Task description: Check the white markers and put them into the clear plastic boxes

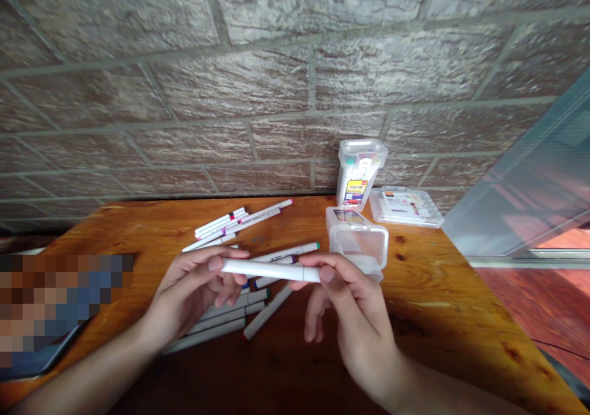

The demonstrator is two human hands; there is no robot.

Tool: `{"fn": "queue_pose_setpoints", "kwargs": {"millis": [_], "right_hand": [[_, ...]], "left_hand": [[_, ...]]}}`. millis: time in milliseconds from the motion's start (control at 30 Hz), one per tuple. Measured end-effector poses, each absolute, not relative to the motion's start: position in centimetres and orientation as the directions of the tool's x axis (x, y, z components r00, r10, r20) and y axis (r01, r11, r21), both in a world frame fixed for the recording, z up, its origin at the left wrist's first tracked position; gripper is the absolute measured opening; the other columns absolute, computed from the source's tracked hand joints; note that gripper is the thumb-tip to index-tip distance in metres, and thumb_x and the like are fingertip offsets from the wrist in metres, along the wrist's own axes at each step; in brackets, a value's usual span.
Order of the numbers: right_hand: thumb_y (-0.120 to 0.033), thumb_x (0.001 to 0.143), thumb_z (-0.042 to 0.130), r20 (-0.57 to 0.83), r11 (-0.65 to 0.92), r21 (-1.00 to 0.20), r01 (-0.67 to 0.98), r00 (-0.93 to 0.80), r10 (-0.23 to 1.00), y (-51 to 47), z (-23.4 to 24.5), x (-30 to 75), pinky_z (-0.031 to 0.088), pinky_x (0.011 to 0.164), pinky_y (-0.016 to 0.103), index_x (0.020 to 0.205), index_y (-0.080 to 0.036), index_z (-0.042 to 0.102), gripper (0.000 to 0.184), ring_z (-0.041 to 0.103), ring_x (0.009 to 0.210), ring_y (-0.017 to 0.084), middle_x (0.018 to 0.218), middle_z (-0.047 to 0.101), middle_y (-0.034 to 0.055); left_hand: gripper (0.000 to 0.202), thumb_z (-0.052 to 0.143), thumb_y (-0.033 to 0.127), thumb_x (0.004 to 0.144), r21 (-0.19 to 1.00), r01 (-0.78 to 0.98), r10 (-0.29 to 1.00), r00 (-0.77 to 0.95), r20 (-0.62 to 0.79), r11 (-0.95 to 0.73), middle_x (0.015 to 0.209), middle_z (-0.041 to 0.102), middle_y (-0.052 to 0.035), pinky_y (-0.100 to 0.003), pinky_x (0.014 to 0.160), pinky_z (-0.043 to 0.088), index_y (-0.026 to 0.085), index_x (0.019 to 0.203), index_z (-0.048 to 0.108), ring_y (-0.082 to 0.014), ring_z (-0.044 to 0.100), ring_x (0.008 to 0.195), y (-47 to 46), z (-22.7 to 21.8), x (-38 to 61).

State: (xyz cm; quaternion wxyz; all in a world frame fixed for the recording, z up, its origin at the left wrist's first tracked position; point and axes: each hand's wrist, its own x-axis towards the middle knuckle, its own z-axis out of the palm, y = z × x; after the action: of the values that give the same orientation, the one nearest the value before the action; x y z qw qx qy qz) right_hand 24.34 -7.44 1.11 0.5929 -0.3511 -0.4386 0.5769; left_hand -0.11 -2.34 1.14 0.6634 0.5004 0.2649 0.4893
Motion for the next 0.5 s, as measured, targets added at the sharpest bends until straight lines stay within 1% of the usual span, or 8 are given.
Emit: {"fn": "queue_pose_setpoints", "kwargs": {"millis": [267,500], "right_hand": [[-0.038,0.106,0.058,0.124,0.088,-0.902,-0.422,-0.059,0.991,-7.48,0.85,24.46,0.053,0.044,0.024,0.114,-0.025,0.079,0.026,0.067,0.047,0.014,0.093,0.081,0.0076],[-0.038,0.107,0.057,0.122,0.083,-0.898,-0.431,-0.063,0.991,-7.39,0.97,24.50,0.053,0.044,0.024,0.114,-0.024,0.079,0.026,0.067,0.047,0.014,0.092,0.081,0.0072]], "left_hand": [[0.028,0.066,0.026,0.099,0.903,-0.424,0.911,0.395,0.116,0.069,0.083,0.080,-0.0128,-0.027,0.056,0.055,0.010,0.115,0.083,-0.0117,0.060,0.053,-2.31,1.34,0.04],[0.030,0.065,0.027,0.100,0.898,-0.429,0.907,0.408,0.101,0.093,0.083,0.080,-0.0135,-0.028,0.056,0.055,0.009,0.116,0.082,-0.0124,0.060,0.052,-2.23,1.43,-0.07]]}}
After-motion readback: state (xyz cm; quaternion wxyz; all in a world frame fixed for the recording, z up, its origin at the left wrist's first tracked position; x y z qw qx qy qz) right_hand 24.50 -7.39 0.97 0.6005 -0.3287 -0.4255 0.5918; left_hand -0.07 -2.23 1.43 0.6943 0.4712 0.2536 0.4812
